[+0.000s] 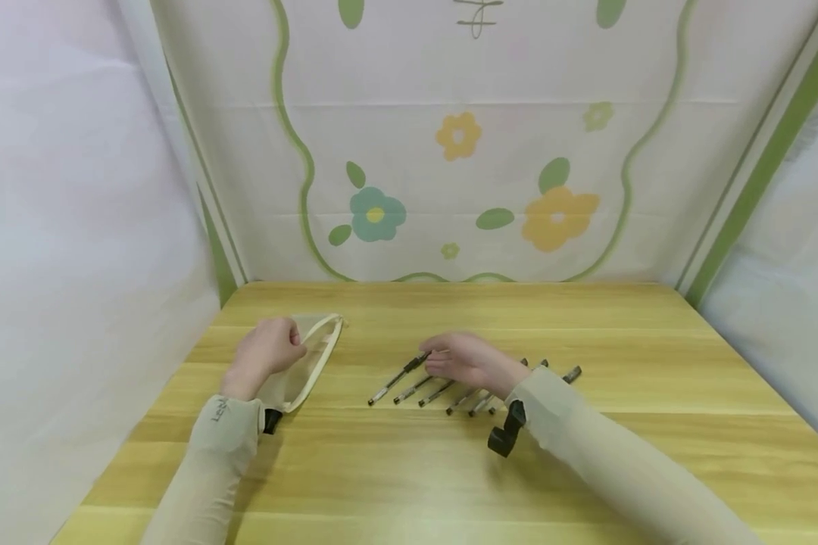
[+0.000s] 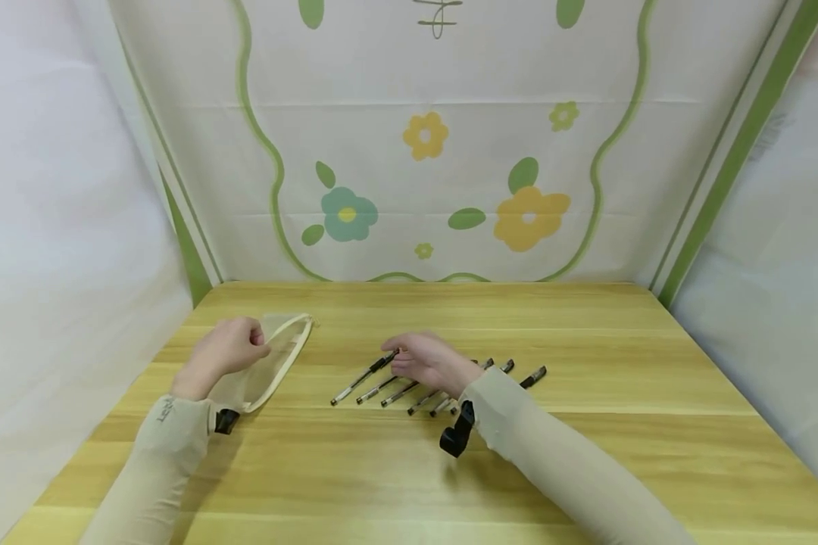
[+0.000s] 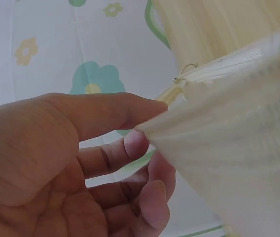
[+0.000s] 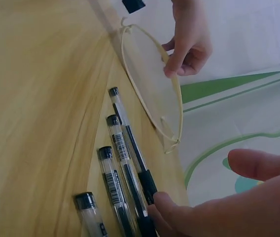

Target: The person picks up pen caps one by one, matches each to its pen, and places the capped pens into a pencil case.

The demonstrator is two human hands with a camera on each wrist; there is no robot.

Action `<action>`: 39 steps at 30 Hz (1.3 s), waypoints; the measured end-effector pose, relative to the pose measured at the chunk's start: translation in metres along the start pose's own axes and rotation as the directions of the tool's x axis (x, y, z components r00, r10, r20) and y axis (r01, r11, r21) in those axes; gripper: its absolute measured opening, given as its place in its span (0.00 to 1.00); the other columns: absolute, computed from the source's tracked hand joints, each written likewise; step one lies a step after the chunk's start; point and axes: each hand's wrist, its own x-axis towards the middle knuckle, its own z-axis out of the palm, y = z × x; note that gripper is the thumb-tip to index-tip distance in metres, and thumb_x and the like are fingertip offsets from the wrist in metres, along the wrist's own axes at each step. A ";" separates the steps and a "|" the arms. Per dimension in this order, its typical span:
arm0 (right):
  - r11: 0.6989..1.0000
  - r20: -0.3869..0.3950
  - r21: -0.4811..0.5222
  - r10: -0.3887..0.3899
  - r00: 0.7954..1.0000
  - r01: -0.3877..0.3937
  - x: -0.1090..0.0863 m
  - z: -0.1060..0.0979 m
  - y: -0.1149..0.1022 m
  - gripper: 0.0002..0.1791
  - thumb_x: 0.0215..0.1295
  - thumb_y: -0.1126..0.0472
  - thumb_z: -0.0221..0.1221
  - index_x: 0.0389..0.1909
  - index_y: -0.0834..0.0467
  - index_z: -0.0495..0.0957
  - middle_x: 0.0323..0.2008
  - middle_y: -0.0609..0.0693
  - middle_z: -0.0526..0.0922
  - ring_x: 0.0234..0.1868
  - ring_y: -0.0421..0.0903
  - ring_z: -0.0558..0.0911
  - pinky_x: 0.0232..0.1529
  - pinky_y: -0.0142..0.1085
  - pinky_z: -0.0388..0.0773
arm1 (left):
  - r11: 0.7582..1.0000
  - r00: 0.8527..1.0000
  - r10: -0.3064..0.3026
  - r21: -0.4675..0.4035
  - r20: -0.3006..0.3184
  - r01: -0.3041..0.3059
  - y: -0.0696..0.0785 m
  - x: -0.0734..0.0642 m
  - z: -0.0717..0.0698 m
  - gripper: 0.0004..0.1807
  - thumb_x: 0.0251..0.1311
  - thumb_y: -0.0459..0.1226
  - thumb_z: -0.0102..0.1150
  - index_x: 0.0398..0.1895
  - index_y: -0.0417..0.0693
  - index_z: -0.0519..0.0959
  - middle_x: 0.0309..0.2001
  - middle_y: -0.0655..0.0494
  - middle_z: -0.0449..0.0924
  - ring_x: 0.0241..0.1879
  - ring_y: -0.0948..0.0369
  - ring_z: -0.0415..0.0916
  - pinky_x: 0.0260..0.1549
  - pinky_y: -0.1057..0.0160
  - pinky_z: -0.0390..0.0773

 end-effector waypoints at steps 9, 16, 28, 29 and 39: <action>0.974 0.096 -0.226 0.008 0.995 0.014 0.017 0.007 0.005 0.26 0.73 0.72 0.48 0.66 0.80 0.56 0.68 0.75 0.56 0.69 0.68 0.59 0.67 0.50 0.60 | 1.000 1.000 -0.001 -0.020 0.009 0.002 0.001 -0.001 -0.004 0.09 0.57 0.34 0.59 0.22 0.47 0.70 0.22 0.54 0.71 0.21 0.58 0.68 0.20 0.62 0.67; 0.867 0.140 -0.485 -0.053 0.989 0.115 0.025 0.012 0.016 0.31 0.67 0.73 0.58 0.68 0.77 0.58 0.60 0.70 0.71 0.57 0.59 0.76 0.59 0.47 0.71 | 0.999 1.000 -0.004 -0.031 0.010 0.005 0.001 -0.001 -0.004 0.09 0.57 0.33 0.58 0.22 0.47 0.70 0.21 0.54 0.70 0.21 0.58 0.68 0.20 0.62 0.66; 0.625 0.116 -0.755 -0.169 0.979 0.198 0.036 0.025 0.026 0.29 0.56 0.68 0.71 0.58 0.68 0.76 0.46 0.57 0.83 0.45 0.48 0.81 0.48 0.41 0.79 | 0.999 1.000 -0.010 -0.042 0.011 0.010 0.002 -0.002 -0.005 0.10 0.57 0.33 0.58 0.21 0.47 0.70 0.21 0.54 0.69 0.20 0.59 0.66 0.19 0.63 0.65; 0.611 0.116 -0.765 -0.180 0.977 0.203 0.036 0.026 0.027 0.28 0.55 0.67 0.72 0.58 0.68 0.76 0.44 0.57 0.83 0.44 0.47 0.81 0.47 0.41 0.79 | 0.999 1.000 -0.011 -0.044 0.012 0.011 0.001 -0.002 -0.005 0.10 0.57 0.33 0.58 0.21 0.47 0.70 0.21 0.54 0.69 0.20 0.59 0.67 0.19 0.63 0.65; 0.507 0.121 -0.829 -0.249 0.961 0.236 0.043 0.030 0.036 0.22 0.55 0.62 0.73 0.50 0.67 0.81 0.31 0.48 0.85 0.33 0.45 0.83 0.38 0.39 0.81 | 0.998 1.000 -0.009 -0.058 0.012 0.010 0.000 -0.001 -0.003 0.09 0.57 0.34 0.59 0.21 0.47 0.71 0.21 0.54 0.70 0.21 0.59 0.67 0.19 0.63 0.65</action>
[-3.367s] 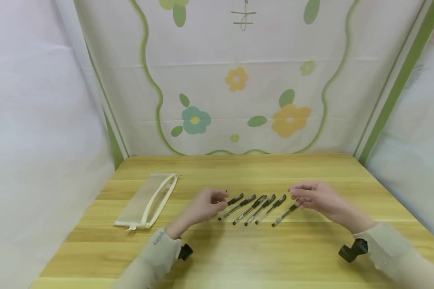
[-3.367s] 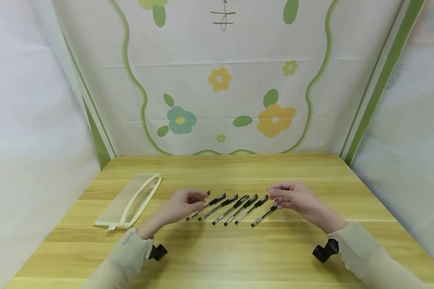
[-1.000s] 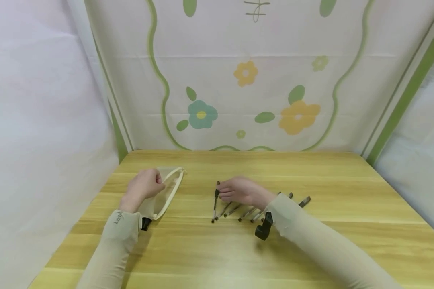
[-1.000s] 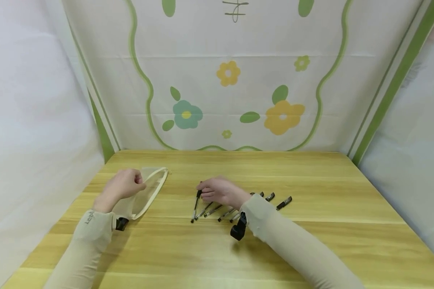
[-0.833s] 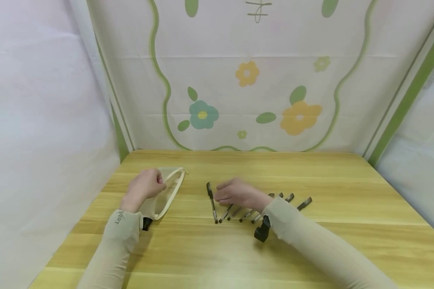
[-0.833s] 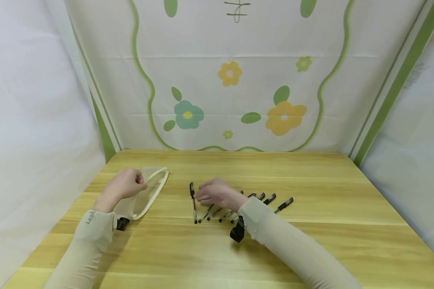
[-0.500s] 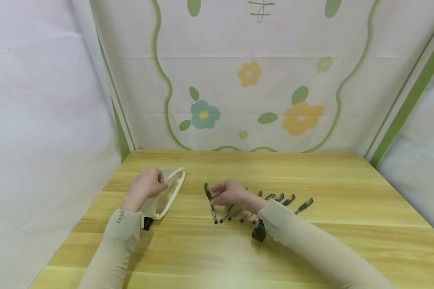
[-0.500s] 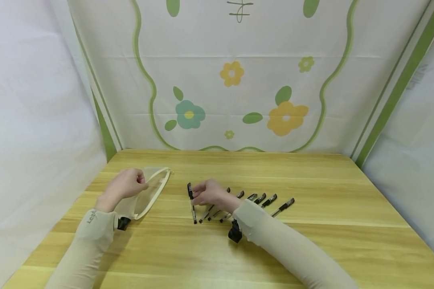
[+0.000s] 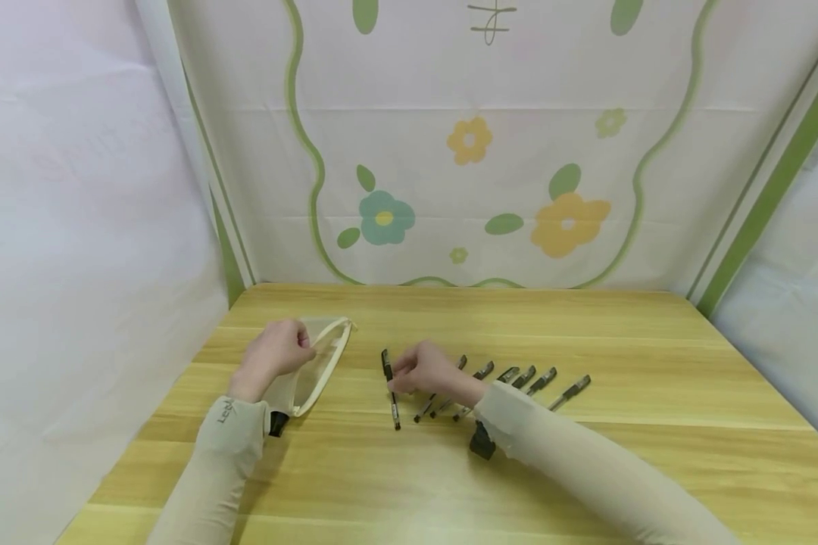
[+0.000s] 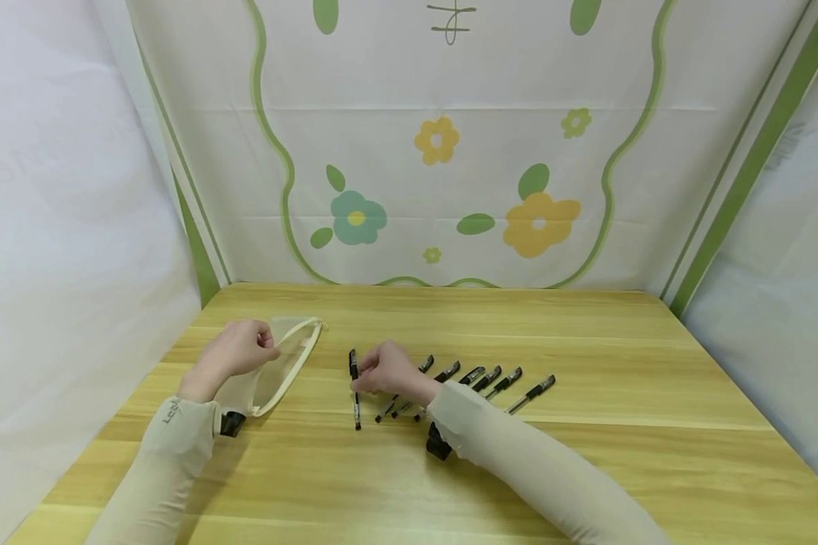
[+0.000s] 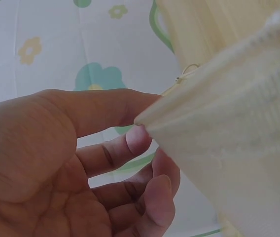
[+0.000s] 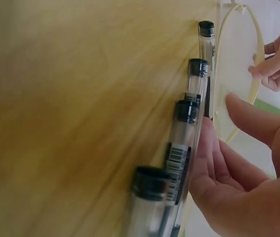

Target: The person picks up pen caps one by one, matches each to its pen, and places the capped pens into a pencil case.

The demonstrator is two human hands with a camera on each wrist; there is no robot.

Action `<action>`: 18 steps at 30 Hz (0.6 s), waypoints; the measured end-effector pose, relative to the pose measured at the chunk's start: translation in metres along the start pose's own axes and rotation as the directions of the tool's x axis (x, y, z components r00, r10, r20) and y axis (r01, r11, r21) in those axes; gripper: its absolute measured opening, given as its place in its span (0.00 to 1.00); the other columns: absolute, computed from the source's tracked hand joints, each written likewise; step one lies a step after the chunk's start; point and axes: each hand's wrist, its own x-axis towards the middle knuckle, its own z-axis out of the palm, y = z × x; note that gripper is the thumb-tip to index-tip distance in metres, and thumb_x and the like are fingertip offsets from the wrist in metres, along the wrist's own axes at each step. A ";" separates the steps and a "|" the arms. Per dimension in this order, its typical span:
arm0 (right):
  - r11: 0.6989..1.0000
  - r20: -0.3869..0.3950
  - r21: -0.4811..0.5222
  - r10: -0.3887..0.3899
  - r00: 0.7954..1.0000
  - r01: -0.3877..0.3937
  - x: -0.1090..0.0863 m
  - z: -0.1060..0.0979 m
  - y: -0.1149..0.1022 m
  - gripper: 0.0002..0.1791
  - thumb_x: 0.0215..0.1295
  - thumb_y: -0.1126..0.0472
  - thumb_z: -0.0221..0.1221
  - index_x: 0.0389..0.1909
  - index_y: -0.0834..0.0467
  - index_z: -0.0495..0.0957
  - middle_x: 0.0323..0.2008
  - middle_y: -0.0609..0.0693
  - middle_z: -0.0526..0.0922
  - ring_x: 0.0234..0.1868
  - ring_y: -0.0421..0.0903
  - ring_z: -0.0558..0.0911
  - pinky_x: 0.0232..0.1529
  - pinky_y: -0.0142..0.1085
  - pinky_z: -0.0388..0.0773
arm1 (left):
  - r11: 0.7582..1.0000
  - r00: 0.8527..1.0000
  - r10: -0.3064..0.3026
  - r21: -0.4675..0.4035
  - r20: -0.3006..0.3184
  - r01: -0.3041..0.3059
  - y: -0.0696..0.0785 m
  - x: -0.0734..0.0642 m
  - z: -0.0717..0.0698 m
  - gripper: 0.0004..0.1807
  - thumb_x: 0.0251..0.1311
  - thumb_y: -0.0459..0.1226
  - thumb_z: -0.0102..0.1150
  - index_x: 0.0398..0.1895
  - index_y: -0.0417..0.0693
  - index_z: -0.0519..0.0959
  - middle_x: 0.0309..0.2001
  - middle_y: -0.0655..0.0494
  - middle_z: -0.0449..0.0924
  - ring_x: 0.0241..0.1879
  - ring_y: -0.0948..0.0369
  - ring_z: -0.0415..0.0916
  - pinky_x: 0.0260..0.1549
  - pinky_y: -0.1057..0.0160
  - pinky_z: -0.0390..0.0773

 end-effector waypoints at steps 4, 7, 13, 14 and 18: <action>0.999 -0.030 -0.042 -0.028 0.999 0.027 0.002 0.003 0.000 0.23 0.53 0.60 0.74 0.47 0.68 0.82 0.29 0.48 0.84 0.29 0.45 0.83 0.36 0.38 0.81 | 1.000 1.000 -0.001 -0.004 -0.002 0.001 0.000 0.000 0.000 0.09 0.56 0.34 0.59 0.21 0.47 0.71 0.21 0.54 0.71 0.21 0.59 0.67 0.19 0.63 0.65; 0.996 -0.033 -0.059 -0.066 0.997 0.064 0.003 0.006 -0.001 0.22 0.50 0.62 0.75 0.45 0.69 0.83 0.27 0.49 0.84 0.27 0.45 0.83 0.33 0.37 0.81 | 1.000 1.000 -0.001 -0.001 -0.005 0.001 0.000 -0.001 0.000 0.09 0.56 0.34 0.60 0.22 0.47 0.72 0.22 0.54 0.71 0.21 0.59 0.67 0.19 0.63 0.66; 0.998 -0.008 0.010 -0.065 0.998 0.065 0.004 0.006 0.000 0.19 0.52 0.67 0.73 0.45 0.68 0.83 0.29 0.51 0.85 0.28 0.48 0.84 0.32 0.39 0.82 | 1.000 1.000 -0.006 -0.001 -0.002 0.006 0.001 0.000 0.000 0.09 0.56 0.34 0.60 0.22 0.47 0.72 0.22 0.54 0.71 0.21 0.59 0.68 0.19 0.62 0.66; 0.998 -0.007 0.018 -0.063 0.998 0.063 0.004 0.006 0.000 0.19 0.52 0.67 0.73 0.45 0.68 0.83 0.29 0.50 0.85 0.28 0.48 0.84 0.32 0.39 0.82 | 1.000 1.000 -0.007 -0.003 -0.001 0.007 0.001 0.000 0.000 0.09 0.57 0.34 0.60 0.22 0.47 0.72 0.22 0.54 0.71 0.21 0.59 0.68 0.19 0.62 0.66; 0.998 -0.020 -0.023 -0.058 0.998 0.057 0.004 0.007 0.000 0.19 0.51 0.64 0.74 0.44 0.66 0.84 0.32 0.50 0.86 0.28 0.47 0.84 0.31 0.37 0.82 | 1.000 1.000 -0.008 -0.009 0.005 0.008 0.001 -0.001 0.000 0.09 0.57 0.35 0.60 0.22 0.47 0.72 0.22 0.54 0.71 0.21 0.58 0.68 0.20 0.62 0.66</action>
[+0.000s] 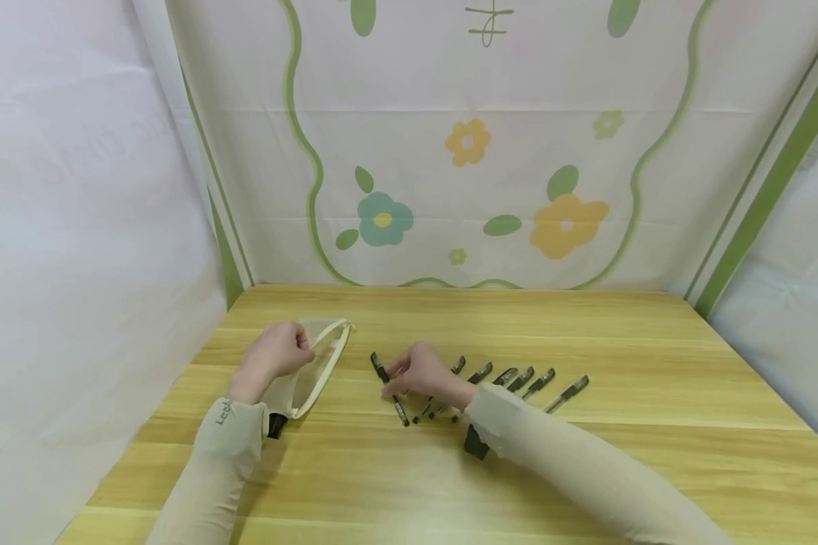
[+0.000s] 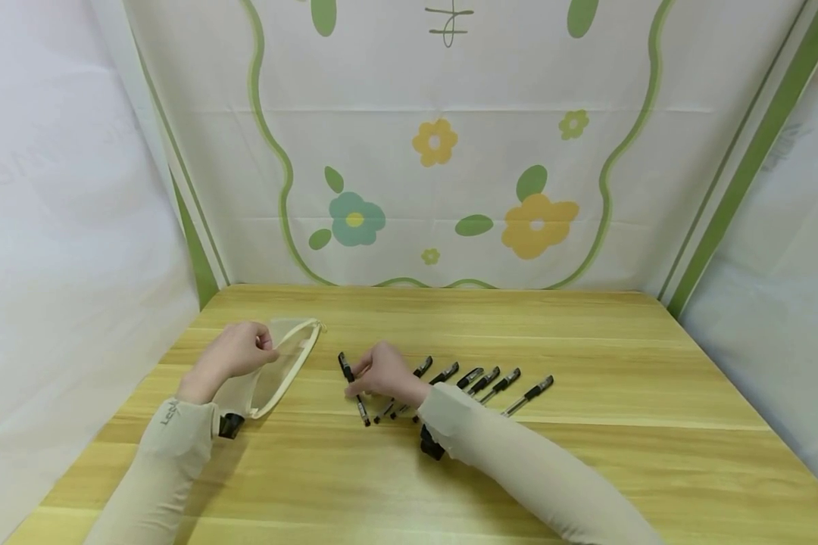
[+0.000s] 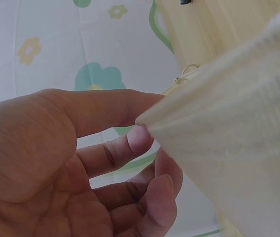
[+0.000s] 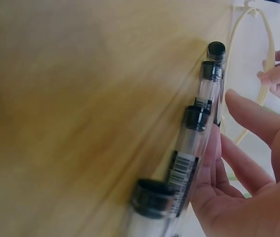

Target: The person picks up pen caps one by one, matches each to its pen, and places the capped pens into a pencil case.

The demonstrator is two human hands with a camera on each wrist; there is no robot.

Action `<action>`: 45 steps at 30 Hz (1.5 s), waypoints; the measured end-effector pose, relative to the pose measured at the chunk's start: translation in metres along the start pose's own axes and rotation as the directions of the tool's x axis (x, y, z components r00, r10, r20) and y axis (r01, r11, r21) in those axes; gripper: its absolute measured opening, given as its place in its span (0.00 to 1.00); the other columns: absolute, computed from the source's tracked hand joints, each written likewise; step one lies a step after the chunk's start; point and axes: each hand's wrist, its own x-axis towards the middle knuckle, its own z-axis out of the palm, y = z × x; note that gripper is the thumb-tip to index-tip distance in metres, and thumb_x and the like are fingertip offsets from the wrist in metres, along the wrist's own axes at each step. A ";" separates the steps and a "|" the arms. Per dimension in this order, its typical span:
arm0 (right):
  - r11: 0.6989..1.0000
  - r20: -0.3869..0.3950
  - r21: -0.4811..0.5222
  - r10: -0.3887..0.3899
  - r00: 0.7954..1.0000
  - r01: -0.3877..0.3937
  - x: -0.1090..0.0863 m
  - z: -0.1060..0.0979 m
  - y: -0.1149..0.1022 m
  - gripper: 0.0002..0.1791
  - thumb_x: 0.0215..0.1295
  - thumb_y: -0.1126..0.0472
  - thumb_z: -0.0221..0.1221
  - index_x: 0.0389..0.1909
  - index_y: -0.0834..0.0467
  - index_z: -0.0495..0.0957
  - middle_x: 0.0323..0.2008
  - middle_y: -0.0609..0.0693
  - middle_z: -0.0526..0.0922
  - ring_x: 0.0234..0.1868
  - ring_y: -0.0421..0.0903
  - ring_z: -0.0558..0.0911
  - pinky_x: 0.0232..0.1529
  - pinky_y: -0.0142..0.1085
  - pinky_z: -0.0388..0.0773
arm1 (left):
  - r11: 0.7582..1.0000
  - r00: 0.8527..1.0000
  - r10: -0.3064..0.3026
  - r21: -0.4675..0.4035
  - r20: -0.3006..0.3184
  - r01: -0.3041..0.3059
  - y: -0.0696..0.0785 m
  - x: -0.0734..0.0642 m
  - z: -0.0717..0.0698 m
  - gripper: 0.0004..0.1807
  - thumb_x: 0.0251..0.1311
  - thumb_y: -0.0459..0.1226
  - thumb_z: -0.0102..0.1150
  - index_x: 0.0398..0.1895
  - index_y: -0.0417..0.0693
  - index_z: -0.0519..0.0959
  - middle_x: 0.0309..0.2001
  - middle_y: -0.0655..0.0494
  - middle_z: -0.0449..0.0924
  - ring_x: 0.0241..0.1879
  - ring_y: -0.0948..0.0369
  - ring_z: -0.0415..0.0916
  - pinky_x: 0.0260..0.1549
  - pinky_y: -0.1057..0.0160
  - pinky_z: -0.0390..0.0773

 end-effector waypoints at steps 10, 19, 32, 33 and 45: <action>0.985 -0.011 -0.149 -0.087 0.996 0.085 -0.002 0.003 -0.006 0.13 0.51 0.72 0.71 0.40 0.69 0.85 0.41 0.61 0.85 0.24 0.43 0.84 0.28 0.34 0.82 | 1.000 1.000 -0.005 0.000 0.005 0.005 0.002 -0.001 0.000 0.10 0.58 0.35 0.60 0.22 0.47 0.71 0.21 0.54 0.70 0.21 0.59 0.67 0.20 0.62 0.65; 0.993 0.022 -0.089 -0.081 0.996 0.083 -0.003 0.000 -0.002 0.11 0.57 0.72 0.65 0.42 0.69 0.85 0.37 0.58 0.86 0.16 0.45 0.80 0.18 0.34 0.78 | 1.000 1.000 -0.005 -0.006 0.020 0.005 0.003 -0.001 0.002 0.10 0.58 0.35 0.60 0.21 0.47 0.71 0.20 0.55 0.70 0.20 0.59 0.66 0.19 0.63 0.65; 0.981 0.044 0.181 0.065 0.997 -0.072 -0.001 -0.004 0.008 0.11 0.61 0.69 0.64 0.45 0.65 0.85 0.23 0.60 0.83 0.17 0.44 0.73 0.21 0.36 0.78 | 1.000 1.000 -0.002 -0.003 0.021 0.002 0.002 0.000 0.002 0.11 0.59 0.35 0.61 0.22 0.46 0.71 0.22 0.54 0.70 0.21 0.59 0.67 0.21 0.62 0.66; 0.978 0.040 0.194 0.065 0.997 -0.071 -0.001 -0.004 0.008 0.11 0.61 0.69 0.64 0.44 0.65 0.85 0.24 0.61 0.83 0.17 0.45 0.73 0.22 0.37 0.78 | 1.000 1.000 -0.005 -0.007 0.021 0.005 0.002 0.000 0.002 0.11 0.59 0.35 0.61 0.22 0.46 0.71 0.21 0.54 0.70 0.21 0.59 0.67 0.21 0.62 0.66; 0.930 -0.013 0.351 0.122 0.992 -0.110 -0.005 -0.003 0.003 0.14 0.63 0.67 0.64 0.49 0.66 0.83 0.35 0.58 0.84 0.28 0.47 0.82 0.33 0.42 0.83 | 1.000 1.000 -0.004 -0.006 0.024 0.004 0.005 -0.002 0.001 0.12 0.60 0.36 0.60 0.22 0.47 0.70 0.20 0.54 0.69 0.20 0.59 0.66 0.20 0.63 0.65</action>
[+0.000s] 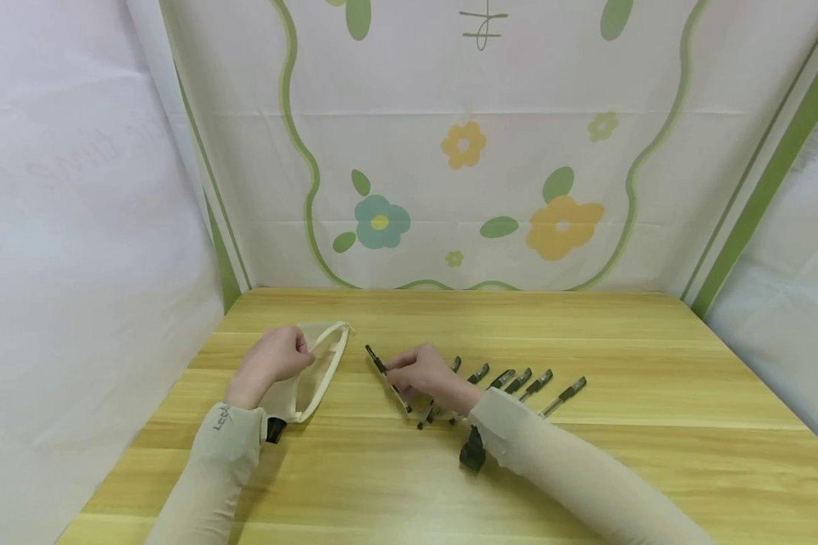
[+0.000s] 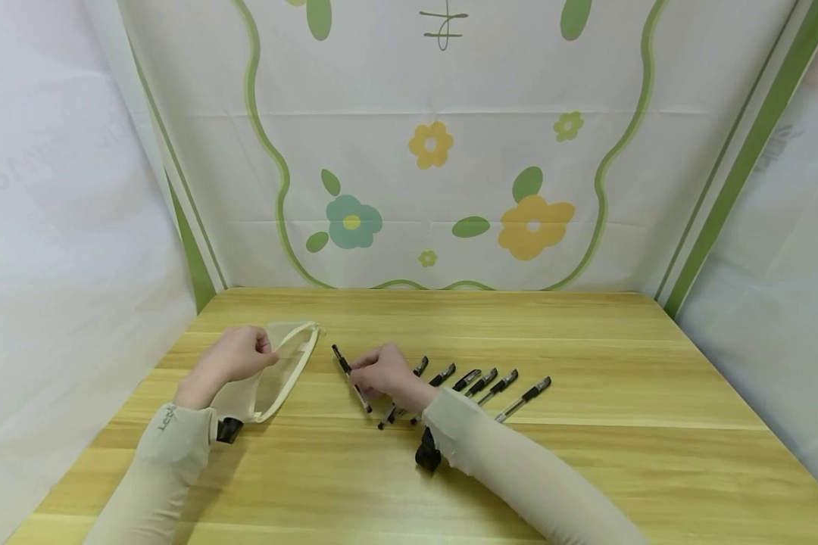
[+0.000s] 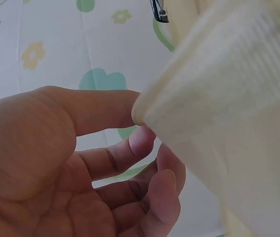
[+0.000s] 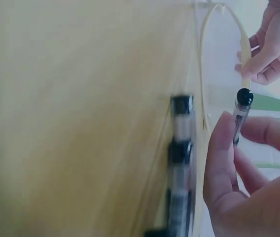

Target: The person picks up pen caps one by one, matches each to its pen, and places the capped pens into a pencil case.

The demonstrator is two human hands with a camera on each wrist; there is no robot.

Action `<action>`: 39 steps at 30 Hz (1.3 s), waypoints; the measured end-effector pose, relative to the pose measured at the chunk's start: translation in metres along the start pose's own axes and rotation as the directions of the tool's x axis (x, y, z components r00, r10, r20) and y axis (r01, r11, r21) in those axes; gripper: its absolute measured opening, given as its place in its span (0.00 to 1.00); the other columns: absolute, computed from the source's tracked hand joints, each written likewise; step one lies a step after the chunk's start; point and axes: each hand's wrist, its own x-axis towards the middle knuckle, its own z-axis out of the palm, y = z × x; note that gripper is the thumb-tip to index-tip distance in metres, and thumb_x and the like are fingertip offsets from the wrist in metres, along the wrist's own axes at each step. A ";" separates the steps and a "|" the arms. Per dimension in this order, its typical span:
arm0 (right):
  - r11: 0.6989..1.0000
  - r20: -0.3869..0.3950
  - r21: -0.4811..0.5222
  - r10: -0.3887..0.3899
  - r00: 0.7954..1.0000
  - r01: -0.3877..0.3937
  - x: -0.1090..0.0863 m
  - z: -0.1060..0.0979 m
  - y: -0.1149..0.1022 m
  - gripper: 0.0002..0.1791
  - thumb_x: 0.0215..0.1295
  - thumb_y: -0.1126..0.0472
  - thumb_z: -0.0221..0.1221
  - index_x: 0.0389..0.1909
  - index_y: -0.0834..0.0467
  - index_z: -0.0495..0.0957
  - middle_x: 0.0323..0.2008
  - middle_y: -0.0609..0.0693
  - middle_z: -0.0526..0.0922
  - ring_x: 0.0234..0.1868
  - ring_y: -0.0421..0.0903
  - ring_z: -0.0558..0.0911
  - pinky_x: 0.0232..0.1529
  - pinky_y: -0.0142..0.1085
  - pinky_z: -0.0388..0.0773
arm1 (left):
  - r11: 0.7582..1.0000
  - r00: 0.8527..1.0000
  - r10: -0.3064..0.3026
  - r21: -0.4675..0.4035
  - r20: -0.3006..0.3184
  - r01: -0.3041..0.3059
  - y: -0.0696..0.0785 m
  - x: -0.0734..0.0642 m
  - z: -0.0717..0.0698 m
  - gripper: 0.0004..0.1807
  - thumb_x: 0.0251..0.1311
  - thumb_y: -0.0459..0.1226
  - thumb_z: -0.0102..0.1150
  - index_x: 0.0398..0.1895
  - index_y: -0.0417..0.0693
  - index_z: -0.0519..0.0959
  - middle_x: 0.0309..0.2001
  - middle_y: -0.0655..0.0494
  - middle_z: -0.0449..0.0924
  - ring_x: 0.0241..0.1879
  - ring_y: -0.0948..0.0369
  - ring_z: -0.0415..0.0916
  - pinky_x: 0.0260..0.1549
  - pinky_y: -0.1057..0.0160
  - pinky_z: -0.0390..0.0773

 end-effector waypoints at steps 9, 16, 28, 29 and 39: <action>0.954 -0.051 0.291 0.092 0.994 -0.073 -0.006 0.017 -0.008 0.17 0.64 0.70 0.63 0.53 0.72 0.77 0.40 0.62 0.82 0.31 0.48 0.83 0.36 0.41 0.83 | 1.000 1.000 0.005 -0.022 0.003 -0.005 0.013 -0.003 0.000 0.14 0.62 0.38 0.60 0.21 0.47 0.69 0.18 0.55 0.67 0.18 0.61 0.63 0.18 0.64 0.63; 0.913 -0.068 0.395 0.139 0.988 -0.101 -0.004 0.033 -0.010 0.19 0.64 0.72 0.62 0.55 0.72 0.75 0.44 0.67 0.81 0.32 0.49 0.82 0.39 0.40 0.83 | 0.998 1.000 0.013 -0.058 0.004 -0.013 0.025 -0.004 0.006 0.14 0.62 0.37 0.60 0.21 0.46 0.70 0.18 0.55 0.68 0.17 0.62 0.63 0.16 0.66 0.62; 0.864 -0.083 0.488 0.189 0.979 -0.126 0.008 0.053 -0.011 0.20 0.63 0.74 0.61 0.56 0.74 0.73 0.42 0.67 0.82 0.34 0.51 0.84 0.42 0.40 0.82 | 0.997 0.999 0.046 -0.062 0.007 -0.045 0.037 -0.007 0.007 0.12 0.62 0.36 0.62 0.22 0.46 0.73 0.21 0.54 0.72 0.19 0.60 0.68 0.19 0.63 0.67; 0.862 -0.086 0.491 0.191 0.978 -0.125 0.009 0.054 -0.011 0.20 0.63 0.75 0.61 0.56 0.74 0.73 0.43 0.67 0.82 0.33 0.51 0.84 0.42 0.40 0.82 | 0.997 0.999 0.051 -0.061 0.006 -0.051 0.037 -0.007 0.007 0.12 0.62 0.36 0.62 0.22 0.46 0.73 0.21 0.54 0.73 0.19 0.59 0.68 0.19 0.63 0.68; 0.856 -0.103 0.504 0.194 0.976 -0.117 0.018 0.062 -0.010 0.19 0.62 0.76 0.61 0.54 0.75 0.73 0.43 0.70 0.81 0.32 0.51 0.85 0.42 0.42 0.82 | 0.995 0.997 0.071 -0.070 0.007 -0.070 0.039 -0.008 0.007 0.11 0.62 0.36 0.62 0.23 0.45 0.74 0.21 0.54 0.73 0.20 0.59 0.68 0.20 0.63 0.68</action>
